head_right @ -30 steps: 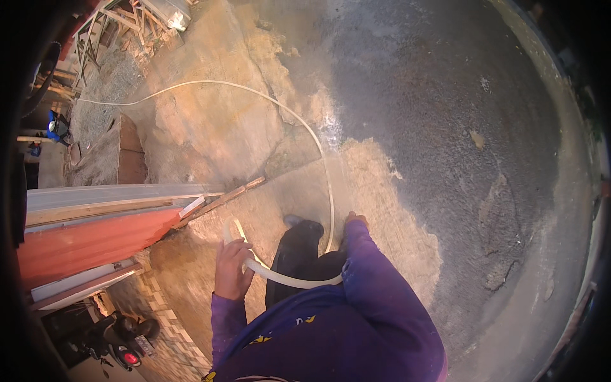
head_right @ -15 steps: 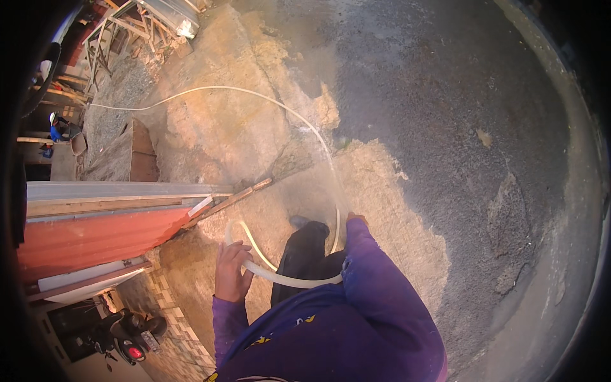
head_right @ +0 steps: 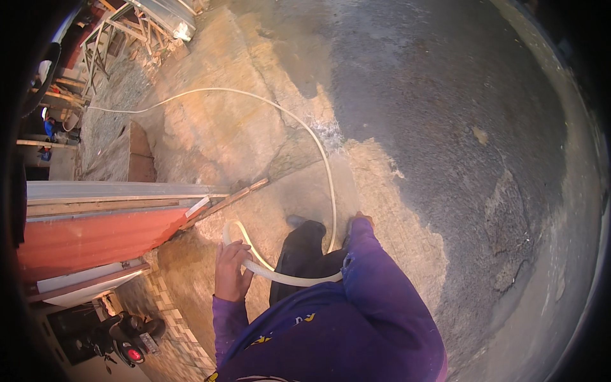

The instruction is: The person uses a hose to spray water on a paved outdoor area, moving the stream back and forth to wet the surface. The person walks forward and backward while maintaining a steady spray, covering a large section of the pavement near a construction site.

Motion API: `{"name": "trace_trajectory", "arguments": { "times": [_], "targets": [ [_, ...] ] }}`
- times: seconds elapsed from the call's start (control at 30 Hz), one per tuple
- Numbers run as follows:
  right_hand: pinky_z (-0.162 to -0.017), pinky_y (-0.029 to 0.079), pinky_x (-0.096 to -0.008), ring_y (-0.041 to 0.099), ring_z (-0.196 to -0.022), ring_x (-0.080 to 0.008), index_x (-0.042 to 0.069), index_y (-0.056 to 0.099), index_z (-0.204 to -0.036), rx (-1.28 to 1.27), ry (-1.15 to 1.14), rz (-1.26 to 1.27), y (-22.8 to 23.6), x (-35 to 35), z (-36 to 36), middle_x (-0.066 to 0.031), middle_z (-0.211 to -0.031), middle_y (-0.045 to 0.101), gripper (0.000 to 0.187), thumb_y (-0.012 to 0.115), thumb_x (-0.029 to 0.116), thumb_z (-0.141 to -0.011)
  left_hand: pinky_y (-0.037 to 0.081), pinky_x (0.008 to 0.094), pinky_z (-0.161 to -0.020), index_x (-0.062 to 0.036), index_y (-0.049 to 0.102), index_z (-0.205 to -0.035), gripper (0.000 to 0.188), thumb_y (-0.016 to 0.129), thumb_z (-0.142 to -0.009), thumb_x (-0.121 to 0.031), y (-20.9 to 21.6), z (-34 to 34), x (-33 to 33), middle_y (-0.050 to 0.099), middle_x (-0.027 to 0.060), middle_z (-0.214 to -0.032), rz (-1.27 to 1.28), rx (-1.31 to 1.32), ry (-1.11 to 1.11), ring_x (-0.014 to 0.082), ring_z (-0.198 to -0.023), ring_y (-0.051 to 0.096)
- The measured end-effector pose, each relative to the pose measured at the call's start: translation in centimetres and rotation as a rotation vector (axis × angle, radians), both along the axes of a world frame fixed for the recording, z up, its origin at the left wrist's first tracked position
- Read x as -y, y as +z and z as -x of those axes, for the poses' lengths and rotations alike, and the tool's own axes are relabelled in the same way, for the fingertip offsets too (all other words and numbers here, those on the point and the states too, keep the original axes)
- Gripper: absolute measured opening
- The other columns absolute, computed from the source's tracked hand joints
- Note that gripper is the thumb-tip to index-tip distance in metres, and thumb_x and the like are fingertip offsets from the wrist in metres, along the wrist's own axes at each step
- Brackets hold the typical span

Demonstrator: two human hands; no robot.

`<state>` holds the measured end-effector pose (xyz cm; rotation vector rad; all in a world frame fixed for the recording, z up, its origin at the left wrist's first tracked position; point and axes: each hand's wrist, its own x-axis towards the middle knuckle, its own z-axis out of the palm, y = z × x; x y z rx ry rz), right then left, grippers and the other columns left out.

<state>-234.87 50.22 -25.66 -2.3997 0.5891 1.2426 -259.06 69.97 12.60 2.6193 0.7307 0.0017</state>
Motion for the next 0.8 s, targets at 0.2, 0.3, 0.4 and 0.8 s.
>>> {"name": "trace_trajectory", "arguments": {
  "times": [0.2, 0.3, 0.4, 0.8],
  "targets": [
    [-0.110, 0.050, -0.0487, 0.065, -0.130, -0.0391, -0.001, 0.068, -0.131, 0.047, -0.089, 0.045, 0.3, -0.2, -0.6, -0.0259, -0.138, 0.067, 0.066, 0.054, 0.054, -0.097, 0.033, 0.0618, -0.119, -0.0089, 0.066, -0.096, 0.028, 0.076, -0.073, 0.004, 0.1, -0.7, 0.3, 0.070, 0.0093, -0.119, 0.009, 0.023, -0.027, 0.0366, -0.130, 0.061],
    [-0.111, 0.049, -0.0487, 0.066, -0.129, -0.0398, -0.001, 0.068, -0.132, 0.076, -0.059, 0.058, 0.1, -0.5, -1.0, -0.0269, -0.137, 0.068, 0.067, 0.053, 0.054, -0.097, 0.033, 0.0615, -0.119, -0.0089, 0.066, -0.096, 0.029, 0.076, -0.073, 0.005, -0.1, -0.8, 0.3, 0.070, 0.0092, -0.119, -0.009, 0.031, -0.042, 0.0362, -0.130, 0.062],
    [-0.110, 0.050, -0.0492, 0.066, -0.128, -0.0412, -0.003, 0.066, -0.131, 0.095, -0.046, 0.016, -0.2, -0.5, -1.6, -0.0290, -0.136, 0.068, 0.071, 0.054, 0.057, -0.096, 0.033, 0.0615, -0.119, -0.0090, 0.065, -0.097, 0.030, 0.076, -0.072, 0.005, 0.0, -0.9, 0.4, 0.070, 0.0095, -0.119, -0.010, 0.022, -0.048, 0.0360, -0.130, 0.062],
    [-0.111, 0.049, -0.0491, 0.066, -0.127, -0.0426, -0.005, 0.066, -0.129, 0.164, 0.016, -0.067, 0.8, -1.4, -4.2, -0.0315, -0.132, 0.069, 0.074, 0.054, 0.059, -0.095, 0.031, 0.0621, -0.121, -0.0086, 0.066, -0.094, 0.026, 0.079, -0.074, 0.001, 0.1, -1.5, 1.6, 0.071, 0.0093, -0.118, -0.013, 0.038, -0.003, 0.0366, -0.128, 0.063]
  ]
}}
